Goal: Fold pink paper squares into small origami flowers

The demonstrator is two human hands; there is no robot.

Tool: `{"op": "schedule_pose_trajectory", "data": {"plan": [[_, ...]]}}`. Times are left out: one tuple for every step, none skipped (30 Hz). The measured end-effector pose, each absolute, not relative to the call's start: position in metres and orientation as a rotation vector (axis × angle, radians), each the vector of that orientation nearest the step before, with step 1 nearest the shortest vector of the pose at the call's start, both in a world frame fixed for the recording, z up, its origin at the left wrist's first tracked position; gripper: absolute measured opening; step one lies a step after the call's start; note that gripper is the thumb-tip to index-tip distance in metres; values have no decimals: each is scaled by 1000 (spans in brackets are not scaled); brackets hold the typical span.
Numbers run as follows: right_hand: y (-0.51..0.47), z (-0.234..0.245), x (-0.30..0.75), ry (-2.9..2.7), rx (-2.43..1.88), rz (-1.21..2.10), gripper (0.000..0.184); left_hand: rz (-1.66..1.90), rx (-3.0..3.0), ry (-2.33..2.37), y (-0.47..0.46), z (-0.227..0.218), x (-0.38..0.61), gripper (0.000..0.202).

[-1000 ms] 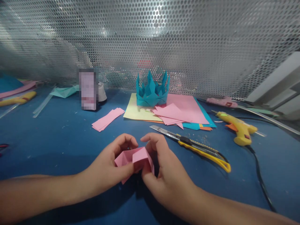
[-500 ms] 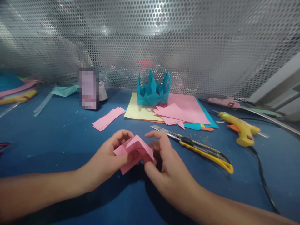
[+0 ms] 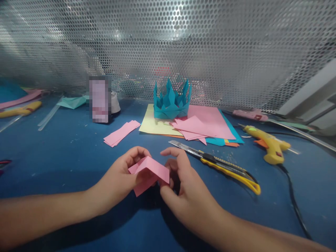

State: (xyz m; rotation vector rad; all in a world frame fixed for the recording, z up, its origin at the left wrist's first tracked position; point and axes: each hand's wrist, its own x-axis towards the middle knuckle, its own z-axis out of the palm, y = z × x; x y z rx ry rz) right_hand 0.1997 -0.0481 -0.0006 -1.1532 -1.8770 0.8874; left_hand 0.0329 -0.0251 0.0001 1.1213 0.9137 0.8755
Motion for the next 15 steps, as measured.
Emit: {"op": "schedule_pose_trajectory", "data": {"plan": [[-48,0,200,-1878,-1151,895,43,880,1120,919,-25,0,33,27],[-48,0,200,-1880,-1148,906,43,886,1117,927,-25,1,33,28],[-48,0,200,-1882,-1142,914,43,890,1112,936,-26,1,33,28],[-48,0,200,-1883,-1135,922,43,894,1106,945,-26,2,34,29],[-48,-1,200,-1884,-1129,929,43,893,1100,955,-26,2,34,30],[-47,-1,200,-1883,-1125,935,44,890,1090,962,-26,3,34,30],[-47,-1,200,-1882,-1122,941,44,888,1085,964,-26,3,35,31],[-47,-1,200,-1880,-1125,949,44,883,1077,969,-26,3,35,31],[-47,-1,200,-1877,-1135,962,44,890,1069,971,-26,2,35,32],[-48,-1,200,-1874,-1149,979,44,888,1068,969,-26,2,35,32],[-48,0,200,-1867,-1164,996,44,889,1066,967,-26,1,35,32],[-49,0,200,-1860,-1176,1015,45,891,1070,964,-26,1,35,31],[-49,1,200,-1853,-1185,1030,45,892,1079,963,-26,1,35,31],[-50,1,200,-1846,-1186,1039,46,897,1094,965,-26,1,34,30],[-50,1,200,-1839,-1180,1045,46,904,1116,970,-26,1,35,29]]}}
